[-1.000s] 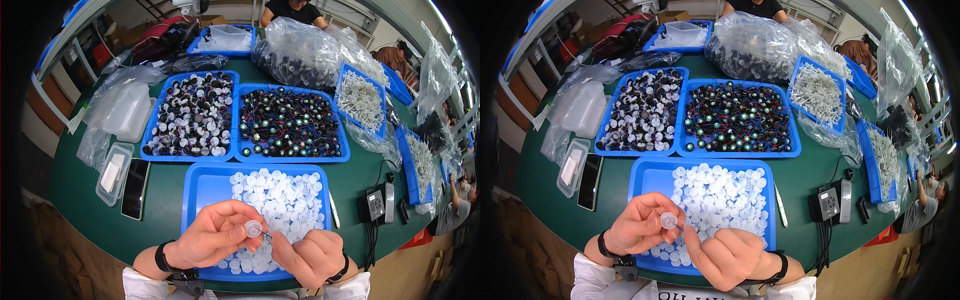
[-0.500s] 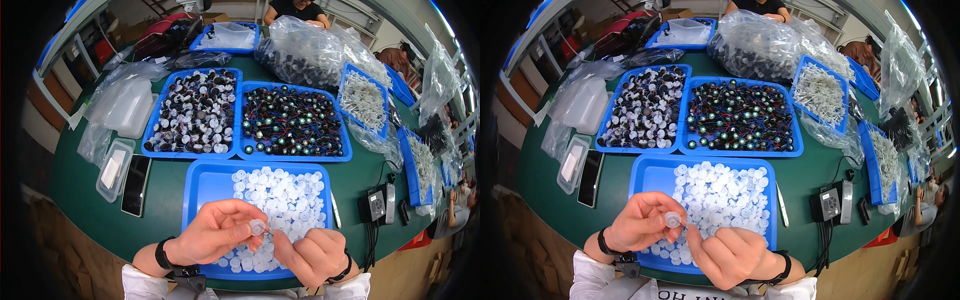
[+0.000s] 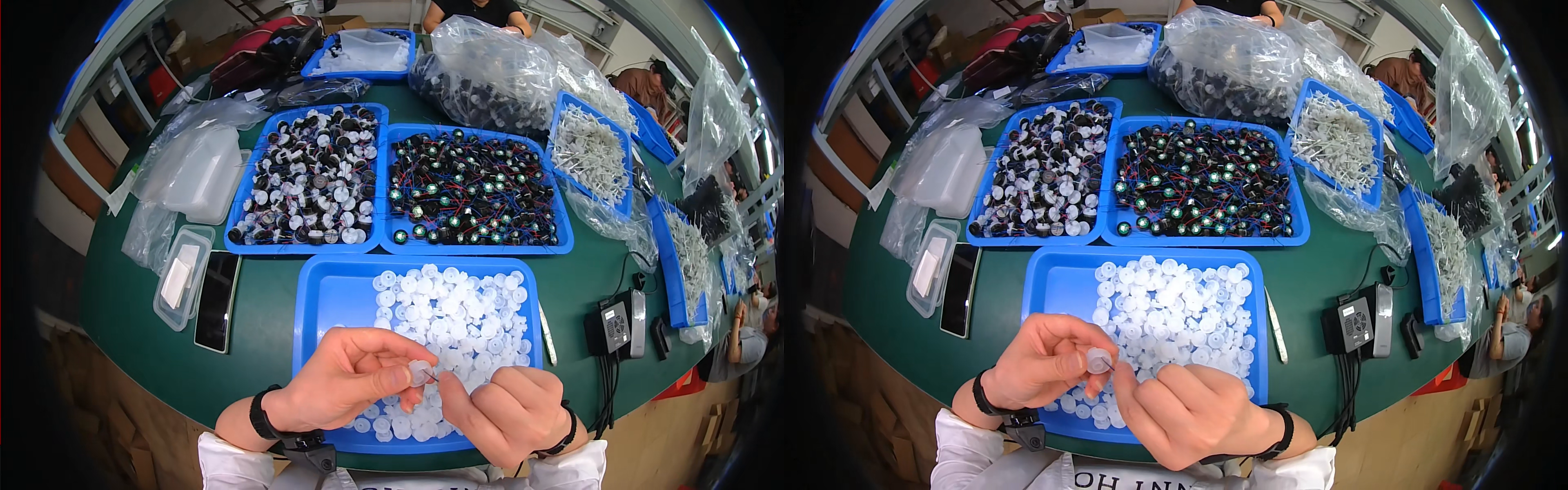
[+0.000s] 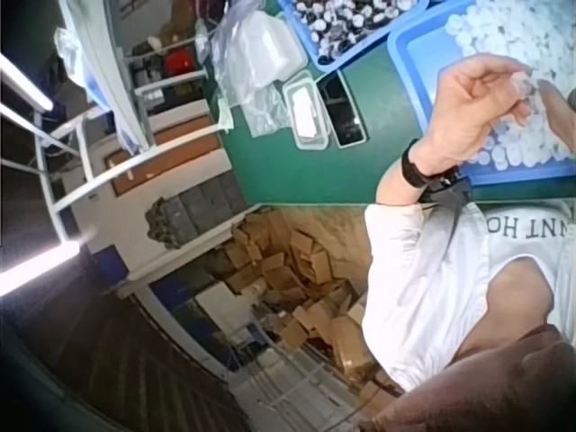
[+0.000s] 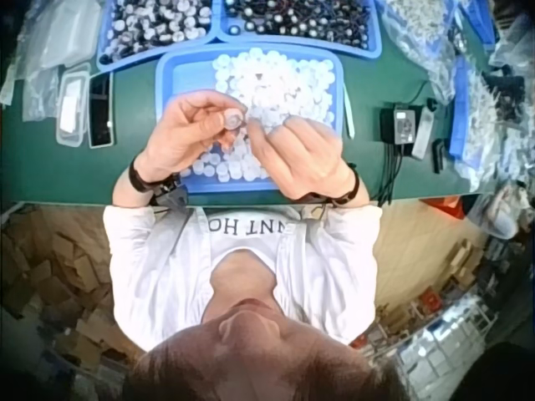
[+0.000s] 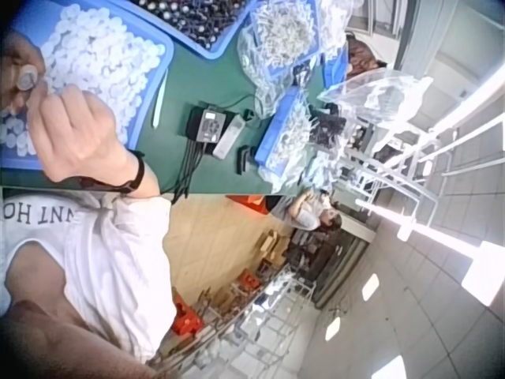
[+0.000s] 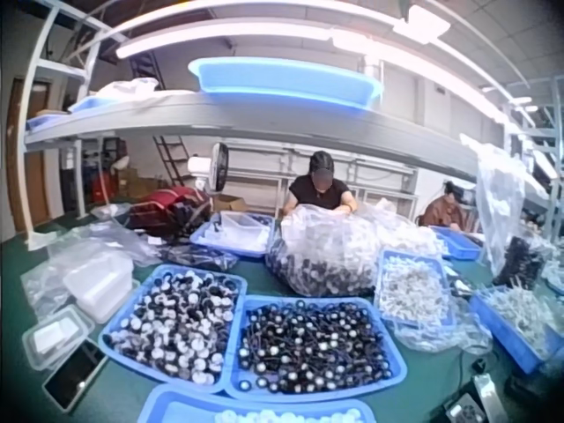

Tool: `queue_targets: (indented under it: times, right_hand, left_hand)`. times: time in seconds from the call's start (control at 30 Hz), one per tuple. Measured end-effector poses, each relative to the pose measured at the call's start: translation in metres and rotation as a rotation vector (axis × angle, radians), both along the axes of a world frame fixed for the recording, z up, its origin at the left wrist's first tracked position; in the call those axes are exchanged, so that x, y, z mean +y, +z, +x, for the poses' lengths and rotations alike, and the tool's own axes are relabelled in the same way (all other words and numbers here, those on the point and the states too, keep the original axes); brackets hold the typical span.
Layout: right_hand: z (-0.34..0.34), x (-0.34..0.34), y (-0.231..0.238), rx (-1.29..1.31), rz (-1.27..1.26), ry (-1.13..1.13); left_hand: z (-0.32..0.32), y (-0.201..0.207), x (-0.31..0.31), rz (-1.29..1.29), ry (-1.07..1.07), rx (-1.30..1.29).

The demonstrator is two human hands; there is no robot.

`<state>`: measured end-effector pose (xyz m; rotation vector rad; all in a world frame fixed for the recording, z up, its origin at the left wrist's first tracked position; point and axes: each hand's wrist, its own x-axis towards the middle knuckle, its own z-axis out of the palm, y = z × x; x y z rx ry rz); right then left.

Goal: Assembling small plastic housings with LED components and internal wiring on a workbench.

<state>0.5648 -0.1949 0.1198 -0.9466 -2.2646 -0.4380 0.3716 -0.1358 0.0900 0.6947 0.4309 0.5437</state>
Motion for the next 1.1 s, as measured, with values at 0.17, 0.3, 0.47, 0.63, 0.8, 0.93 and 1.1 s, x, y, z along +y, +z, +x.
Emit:
queue_targets:
  times: [0.17,0.3,0.47,0.63,0.8,0.93,1.1]
  right_hand:
    - [0.0003,0.0001,0.0009,0.002,-0.013,0.005]
    - [0.0001,0.0006,-0.0007,0.005,-0.009,-0.003]
    - [0.0001,-0.0003,-0.0016,0.019,-0.014,-0.006]
    - [-0.0008,-0.0006,-0.0012,-0.006,0.003,-0.011]
    - [-0.0034,-0.0019,0.0017,-0.034,-0.007,-0.006]
    - [-0.0026,-0.0005,0.0010,-0.049,-0.020,-0.016]
    - [-0.0023,0.0047,-0.0018,0.063,-0.236,-0.075]
  left_hand:
    - [0.0003,-0.0011,0.0004,0.007,-0.003,-0.005]
    - [-0.0007,-0.0017,0.0002,-0.002,0.003,0.007]
    - [-0.0021,-0.0071,0.0002,0.028,-0.017,-0.017]
    - [-0.0009,-0.0030,0.0006,-0.021,-0.027,-0.021]
    - [0.0008,-0.0040,0.0006,-0.018,-0.035,-0.027]
    - [0.0009,-0.0033,0.0005,0.004,-0.045,0.014]
    - [0.0006,-0.0054,-0.0002,0.017,-0.027,0.004]
